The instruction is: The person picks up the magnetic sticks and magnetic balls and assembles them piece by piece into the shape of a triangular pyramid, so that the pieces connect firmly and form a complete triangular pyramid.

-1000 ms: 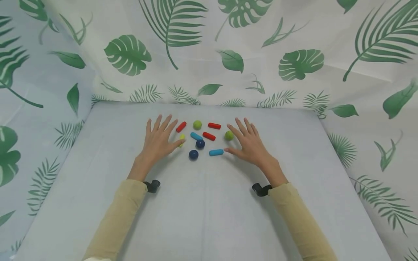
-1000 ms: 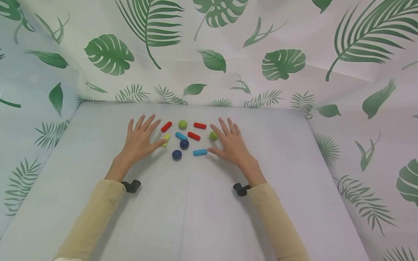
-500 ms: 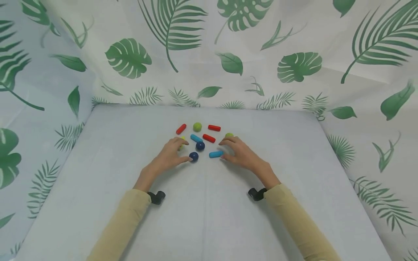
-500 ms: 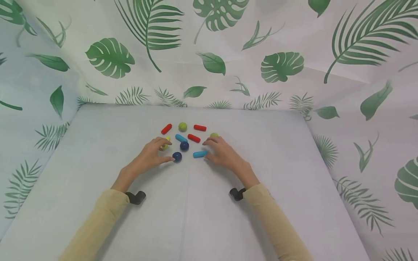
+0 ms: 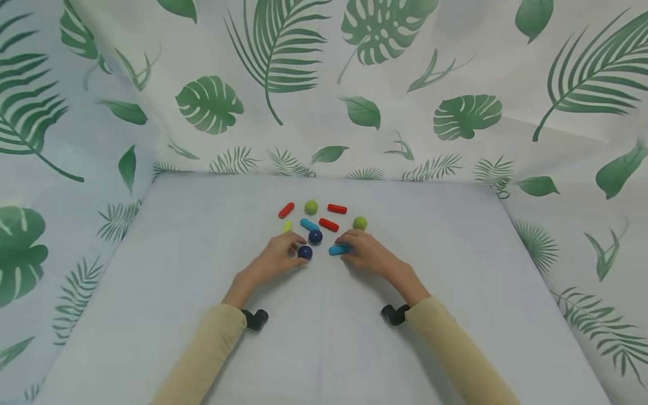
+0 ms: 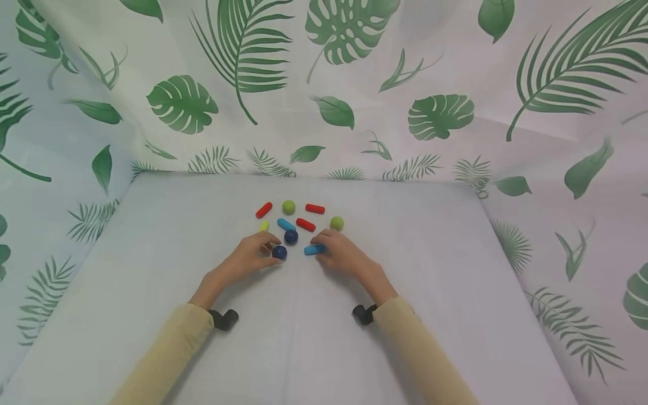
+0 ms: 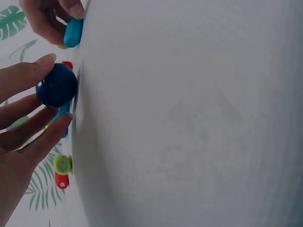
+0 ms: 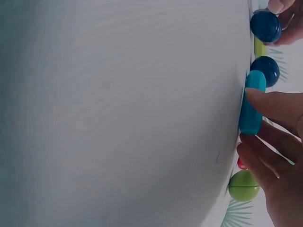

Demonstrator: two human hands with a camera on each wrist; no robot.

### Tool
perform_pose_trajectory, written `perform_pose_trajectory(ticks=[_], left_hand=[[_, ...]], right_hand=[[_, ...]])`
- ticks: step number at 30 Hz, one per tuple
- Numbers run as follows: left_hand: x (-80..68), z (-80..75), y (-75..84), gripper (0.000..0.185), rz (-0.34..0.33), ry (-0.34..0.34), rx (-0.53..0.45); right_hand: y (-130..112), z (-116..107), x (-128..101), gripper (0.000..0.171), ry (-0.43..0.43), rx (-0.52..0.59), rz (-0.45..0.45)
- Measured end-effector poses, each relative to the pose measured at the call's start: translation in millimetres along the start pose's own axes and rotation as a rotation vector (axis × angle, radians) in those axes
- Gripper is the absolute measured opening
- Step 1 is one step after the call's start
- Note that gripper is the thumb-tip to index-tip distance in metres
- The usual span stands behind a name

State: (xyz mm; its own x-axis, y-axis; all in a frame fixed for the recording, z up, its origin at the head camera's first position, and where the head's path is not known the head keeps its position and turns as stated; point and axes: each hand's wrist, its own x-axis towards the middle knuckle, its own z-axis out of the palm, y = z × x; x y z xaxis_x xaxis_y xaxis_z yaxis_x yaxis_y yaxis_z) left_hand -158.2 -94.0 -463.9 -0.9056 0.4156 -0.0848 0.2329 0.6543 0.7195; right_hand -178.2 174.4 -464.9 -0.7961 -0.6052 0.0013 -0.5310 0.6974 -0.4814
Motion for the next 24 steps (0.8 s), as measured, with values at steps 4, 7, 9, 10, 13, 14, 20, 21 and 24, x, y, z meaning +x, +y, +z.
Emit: perform_pose_trajectory(ticks=[4,7,9,10,13,14,20,21,24], left_hand=[[1.0,5.7,3.3,0.042,0.029,0.033,0.003],[2.3,7.2,5.6,0.039,0.029,0.031,0.029],[3.2,7.4,7.5,0.037,0.030,0.021,0.048],[3.1,7.4,7.9,0.036,0.029,0.018,0.054],[3.3,6.7,9.6,0.036,0.030,0.018,0.057],[3.4,6.5,10.2,0.037,0.024,0.019,0.057],[3.6,7.2,8.5,0.039,-0.011,0.014,0.050],[3.5,7.6,8.1,0.040,-0.007,0.013,0.050],[3.1,8.7,7.7,0.041,0.009,0.009,0.052]], right_hand=[[-1,2,-1,0.025,0.045,-0.011,-0.032],[-1,3,1,0.022,0.042,-0.025,-0.043],[-2,3,1,0.021,0.034,-0.042,-0.047],[-3,2,2,0.021,0.034,-0.049,-0.048],[-6,2,3,0.021,0.037,-0.053,-0.047],[-7,2,4,0.021,0.039,-0.053,-0.050],[-12,2,8,0.022,0.031,-0.042,-0.065],[-12,2,9,0.022,0.030,-0.040,-0.065],[-15,4,11,0.023,0.031,-0.026,-0.070]])
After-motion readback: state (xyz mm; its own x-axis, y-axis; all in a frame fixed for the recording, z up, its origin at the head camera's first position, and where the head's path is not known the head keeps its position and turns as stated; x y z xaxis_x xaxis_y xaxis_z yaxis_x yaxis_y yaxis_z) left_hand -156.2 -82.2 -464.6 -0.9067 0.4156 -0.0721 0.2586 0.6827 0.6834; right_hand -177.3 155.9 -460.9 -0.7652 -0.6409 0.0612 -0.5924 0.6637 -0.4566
